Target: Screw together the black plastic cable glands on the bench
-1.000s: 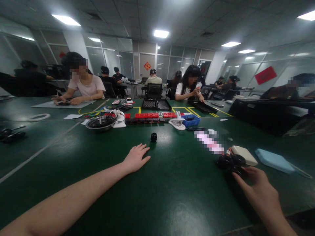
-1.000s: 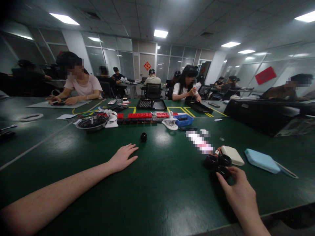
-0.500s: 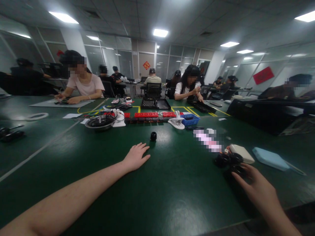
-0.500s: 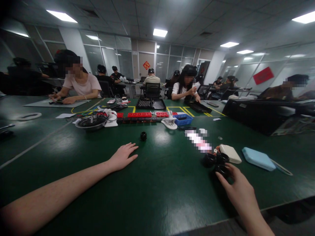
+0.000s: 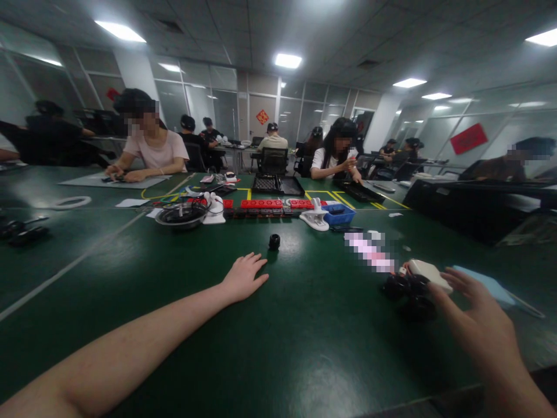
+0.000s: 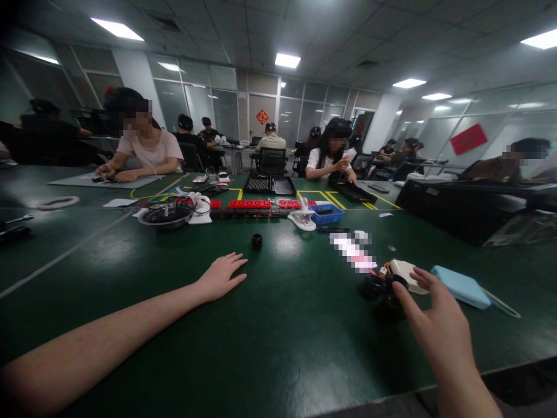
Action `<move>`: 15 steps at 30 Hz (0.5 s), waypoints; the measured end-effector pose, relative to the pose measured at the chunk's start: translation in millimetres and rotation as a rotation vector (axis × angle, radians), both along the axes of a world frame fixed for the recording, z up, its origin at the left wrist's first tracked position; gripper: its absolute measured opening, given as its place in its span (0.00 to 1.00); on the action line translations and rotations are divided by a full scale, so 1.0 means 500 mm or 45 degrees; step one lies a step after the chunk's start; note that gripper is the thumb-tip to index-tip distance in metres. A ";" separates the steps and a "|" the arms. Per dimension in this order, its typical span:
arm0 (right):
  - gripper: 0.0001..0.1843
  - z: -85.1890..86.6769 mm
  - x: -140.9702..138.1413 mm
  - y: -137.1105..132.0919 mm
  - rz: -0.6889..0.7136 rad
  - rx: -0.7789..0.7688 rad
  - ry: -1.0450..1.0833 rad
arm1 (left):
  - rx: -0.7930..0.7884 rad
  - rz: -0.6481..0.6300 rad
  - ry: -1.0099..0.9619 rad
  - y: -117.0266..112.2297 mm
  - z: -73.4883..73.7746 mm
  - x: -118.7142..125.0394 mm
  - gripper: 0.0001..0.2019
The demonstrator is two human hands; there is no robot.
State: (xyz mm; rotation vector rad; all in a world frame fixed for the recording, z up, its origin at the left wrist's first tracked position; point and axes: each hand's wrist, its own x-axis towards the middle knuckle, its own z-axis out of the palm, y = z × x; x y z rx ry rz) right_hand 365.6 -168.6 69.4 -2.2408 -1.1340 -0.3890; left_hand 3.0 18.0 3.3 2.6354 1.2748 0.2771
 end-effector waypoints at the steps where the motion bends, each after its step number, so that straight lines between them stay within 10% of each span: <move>1: 0.35 0.010 -0.007 0.006 0.011 -0.040 0.030 | -0.007 -0.001 -0.002 0.000 0.001 0.000 0.24; 15: 0.20 -0.030 0.030 0.018 0.055 -0.623 0.111 | 0.004 -0.016 -0.012 0.005 -0.006 -0.001 0.25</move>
